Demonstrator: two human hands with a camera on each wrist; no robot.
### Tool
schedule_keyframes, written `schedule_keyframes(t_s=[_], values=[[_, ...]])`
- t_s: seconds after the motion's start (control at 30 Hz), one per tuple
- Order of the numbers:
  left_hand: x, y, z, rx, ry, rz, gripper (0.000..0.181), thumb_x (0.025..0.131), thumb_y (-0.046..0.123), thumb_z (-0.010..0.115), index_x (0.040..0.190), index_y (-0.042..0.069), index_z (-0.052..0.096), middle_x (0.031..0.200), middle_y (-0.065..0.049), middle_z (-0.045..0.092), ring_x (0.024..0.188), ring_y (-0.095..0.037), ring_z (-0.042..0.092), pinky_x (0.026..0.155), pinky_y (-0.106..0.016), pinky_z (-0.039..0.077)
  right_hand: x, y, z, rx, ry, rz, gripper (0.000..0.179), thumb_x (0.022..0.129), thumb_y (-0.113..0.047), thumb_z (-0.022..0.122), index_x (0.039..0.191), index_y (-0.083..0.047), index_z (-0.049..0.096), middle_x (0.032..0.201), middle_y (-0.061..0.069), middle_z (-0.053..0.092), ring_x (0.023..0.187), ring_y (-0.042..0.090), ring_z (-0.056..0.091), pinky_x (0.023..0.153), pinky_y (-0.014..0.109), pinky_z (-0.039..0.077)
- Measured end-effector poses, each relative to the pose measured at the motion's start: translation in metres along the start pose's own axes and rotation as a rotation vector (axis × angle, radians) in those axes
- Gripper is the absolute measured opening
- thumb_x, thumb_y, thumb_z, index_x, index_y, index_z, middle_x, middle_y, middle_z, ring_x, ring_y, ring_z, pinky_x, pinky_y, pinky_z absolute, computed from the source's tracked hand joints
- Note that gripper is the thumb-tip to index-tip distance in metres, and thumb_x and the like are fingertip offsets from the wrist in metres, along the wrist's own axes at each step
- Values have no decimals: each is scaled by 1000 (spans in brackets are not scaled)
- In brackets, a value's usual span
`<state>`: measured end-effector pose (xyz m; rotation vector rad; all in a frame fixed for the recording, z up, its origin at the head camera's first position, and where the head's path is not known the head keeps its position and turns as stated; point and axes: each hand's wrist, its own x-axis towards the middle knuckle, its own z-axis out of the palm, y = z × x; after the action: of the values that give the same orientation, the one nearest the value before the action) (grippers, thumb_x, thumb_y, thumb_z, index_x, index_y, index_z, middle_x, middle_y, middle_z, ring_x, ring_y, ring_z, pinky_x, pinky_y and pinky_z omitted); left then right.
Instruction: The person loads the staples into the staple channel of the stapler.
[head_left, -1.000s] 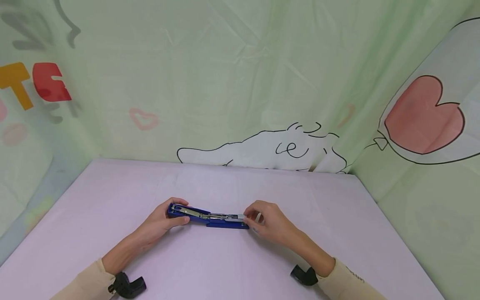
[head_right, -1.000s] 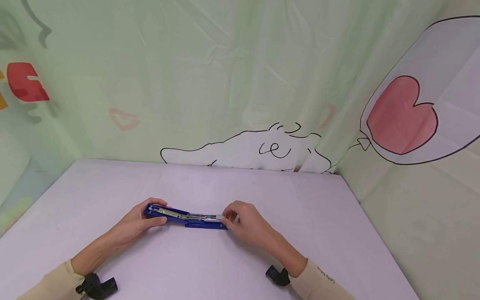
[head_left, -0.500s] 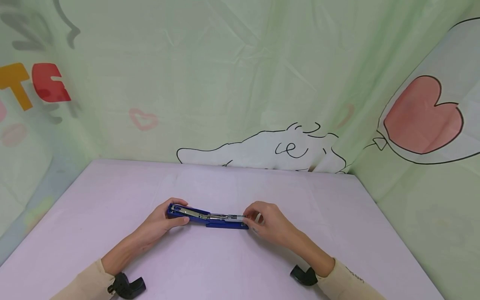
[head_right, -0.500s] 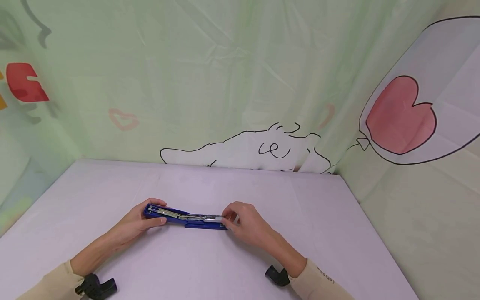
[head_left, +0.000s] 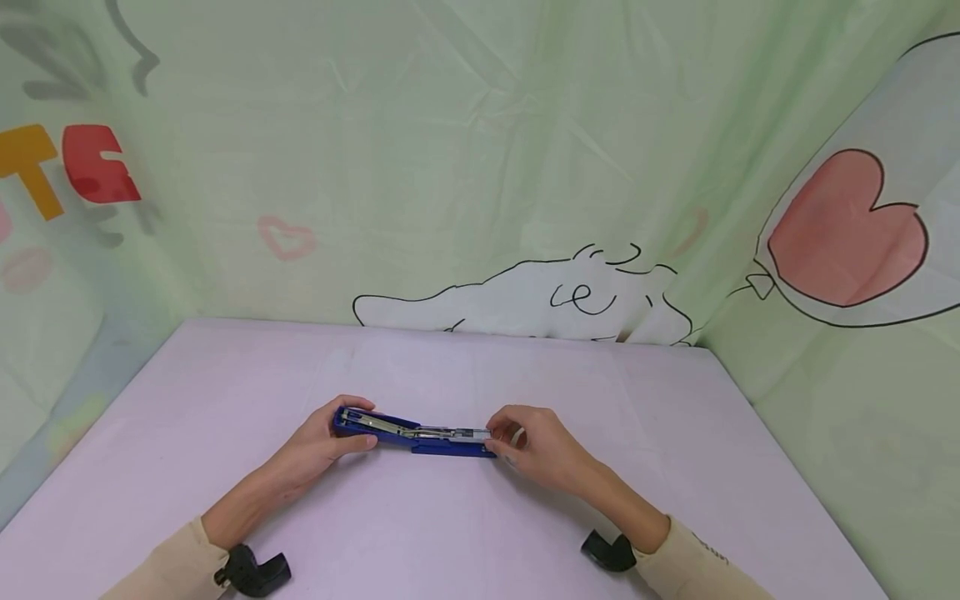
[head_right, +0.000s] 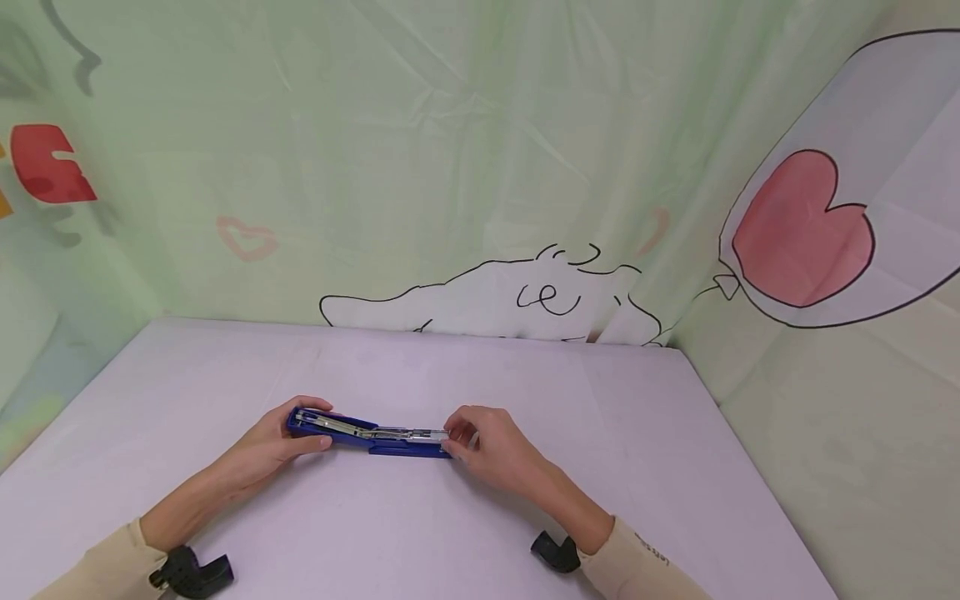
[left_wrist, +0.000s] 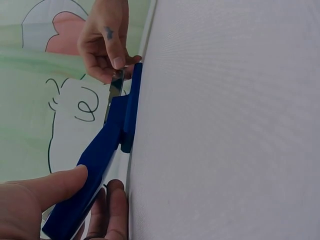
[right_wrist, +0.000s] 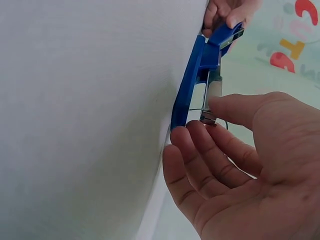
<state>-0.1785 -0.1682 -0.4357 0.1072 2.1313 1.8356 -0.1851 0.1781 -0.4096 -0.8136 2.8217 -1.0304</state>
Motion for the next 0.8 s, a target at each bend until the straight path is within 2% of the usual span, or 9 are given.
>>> schedule_keyframes(t_s=[0.5, 0.8], values=[[1, -1, -1, 25, 4, 3, 62, 95, 14, 79, 148, 4, 49, 152, -25, 54, 122, -23, 58, 92, -20, 48, 2, 1, 0, 2, -32, 33, 15, 92, -6, 81, 106, -7, 76, 90, -3, 75, 82, 6, 63, 72, 20, 55], [2, -2, 0, 23, 0, 27, 55, 95, 13, 79, 142, -1, 52, 143, -23, 62, 110, -17, 57, 86, -22, 48, 3, 2, 0, 15, -42, 46, 15, 91, -5, 81, 105, -7, 76, 90, -3, 75, 82, 8, 63, 73, 19, 55]])
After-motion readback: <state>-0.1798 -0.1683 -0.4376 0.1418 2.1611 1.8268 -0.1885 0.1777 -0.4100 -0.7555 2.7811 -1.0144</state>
